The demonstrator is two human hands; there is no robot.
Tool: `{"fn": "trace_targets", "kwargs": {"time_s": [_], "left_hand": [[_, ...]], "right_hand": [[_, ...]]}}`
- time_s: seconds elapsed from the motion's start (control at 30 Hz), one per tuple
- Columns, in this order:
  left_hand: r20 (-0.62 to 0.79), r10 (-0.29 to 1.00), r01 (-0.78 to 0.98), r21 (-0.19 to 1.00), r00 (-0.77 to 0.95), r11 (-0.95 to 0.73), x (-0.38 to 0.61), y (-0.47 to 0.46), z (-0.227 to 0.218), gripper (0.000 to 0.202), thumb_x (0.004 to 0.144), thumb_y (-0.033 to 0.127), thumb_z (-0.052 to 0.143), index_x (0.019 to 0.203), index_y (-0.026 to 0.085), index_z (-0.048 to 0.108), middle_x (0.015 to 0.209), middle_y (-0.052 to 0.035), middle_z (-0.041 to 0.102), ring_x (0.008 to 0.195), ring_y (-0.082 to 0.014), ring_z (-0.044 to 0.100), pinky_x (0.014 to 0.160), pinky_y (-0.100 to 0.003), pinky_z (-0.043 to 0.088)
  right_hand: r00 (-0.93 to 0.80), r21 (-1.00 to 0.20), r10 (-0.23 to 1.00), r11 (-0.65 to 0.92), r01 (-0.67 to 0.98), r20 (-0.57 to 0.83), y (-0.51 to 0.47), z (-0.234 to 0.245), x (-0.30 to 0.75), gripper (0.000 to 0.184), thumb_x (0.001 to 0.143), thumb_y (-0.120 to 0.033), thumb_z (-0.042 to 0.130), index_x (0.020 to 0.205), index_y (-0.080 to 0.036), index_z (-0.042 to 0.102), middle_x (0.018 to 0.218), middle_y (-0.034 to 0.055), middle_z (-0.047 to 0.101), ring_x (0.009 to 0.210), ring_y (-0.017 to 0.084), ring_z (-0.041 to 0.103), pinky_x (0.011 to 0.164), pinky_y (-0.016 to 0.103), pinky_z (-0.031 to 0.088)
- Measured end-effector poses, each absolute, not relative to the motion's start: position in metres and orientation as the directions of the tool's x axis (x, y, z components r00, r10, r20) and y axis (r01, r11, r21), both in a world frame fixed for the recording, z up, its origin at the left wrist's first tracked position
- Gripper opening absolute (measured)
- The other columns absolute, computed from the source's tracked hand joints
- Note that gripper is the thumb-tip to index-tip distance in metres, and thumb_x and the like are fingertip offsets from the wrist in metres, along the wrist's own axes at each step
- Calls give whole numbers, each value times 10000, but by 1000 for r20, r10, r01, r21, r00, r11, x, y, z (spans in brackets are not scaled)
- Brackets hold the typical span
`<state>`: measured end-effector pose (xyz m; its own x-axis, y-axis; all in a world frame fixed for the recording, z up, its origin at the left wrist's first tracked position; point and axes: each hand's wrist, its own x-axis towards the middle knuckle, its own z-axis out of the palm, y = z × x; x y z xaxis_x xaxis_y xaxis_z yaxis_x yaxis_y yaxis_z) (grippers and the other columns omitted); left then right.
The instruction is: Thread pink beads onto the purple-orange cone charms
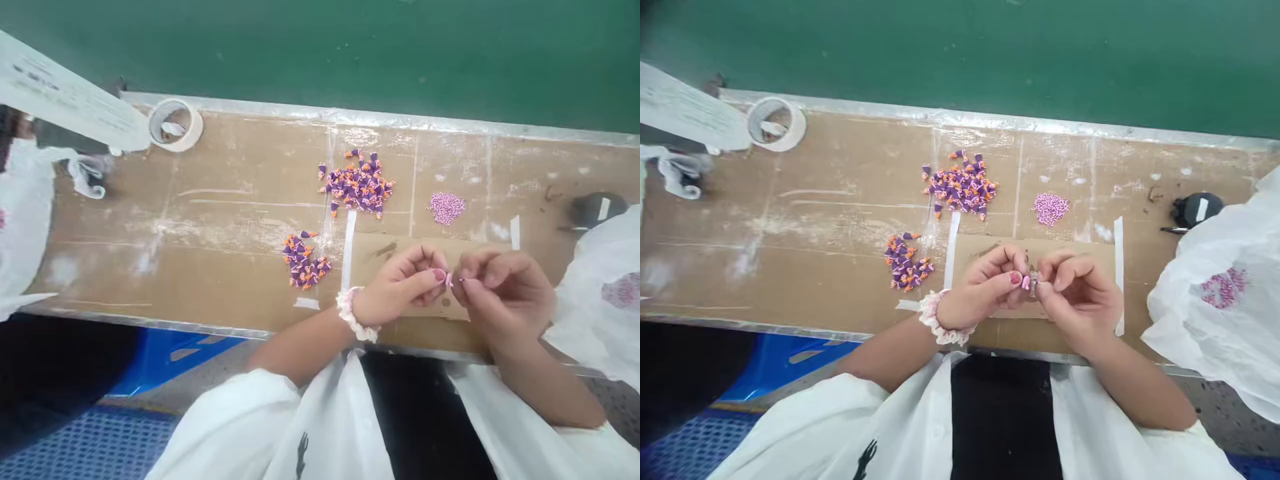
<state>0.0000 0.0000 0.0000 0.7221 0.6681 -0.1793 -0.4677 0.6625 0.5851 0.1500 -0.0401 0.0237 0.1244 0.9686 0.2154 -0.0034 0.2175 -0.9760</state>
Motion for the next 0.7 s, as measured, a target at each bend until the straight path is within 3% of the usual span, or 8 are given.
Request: {"fn": "trace_targets", "kwargs": {"time_s": [0.23,0.4,0.7], "left_hand": [[-151,641,-469,560,752,683,2,-4,2,243,861,335,665,876,168,488,659,49,472,520,-34,387,489,-168,297],[-115,630,-478,552,768,683,1,-4,1,216,887,324,637,893,174,481,666,45,471,554,-43,404,517,-167,323],[-28,643,-506,591,766,629,-1,-3,-1,168,902,272,622,866,160,503,781,4,515,617,-47,470,535,-167,383]], "right_hand": [[37,-898,916,384,213,400,-44,27,150,283,744,33,627,832,-223,540,786,12,600,671,139,586,515,264,521],[4,-875,903,414,250,429,-42,29,153,276,749,21,605,826,-233,529,761,12,582,634,152,564,477,291,497],[-186,-779,859,512,363,478,-37,40,160,297,742,56,593,795,-221,498,785,-3,564,631,101,563,514,233,485]]}}
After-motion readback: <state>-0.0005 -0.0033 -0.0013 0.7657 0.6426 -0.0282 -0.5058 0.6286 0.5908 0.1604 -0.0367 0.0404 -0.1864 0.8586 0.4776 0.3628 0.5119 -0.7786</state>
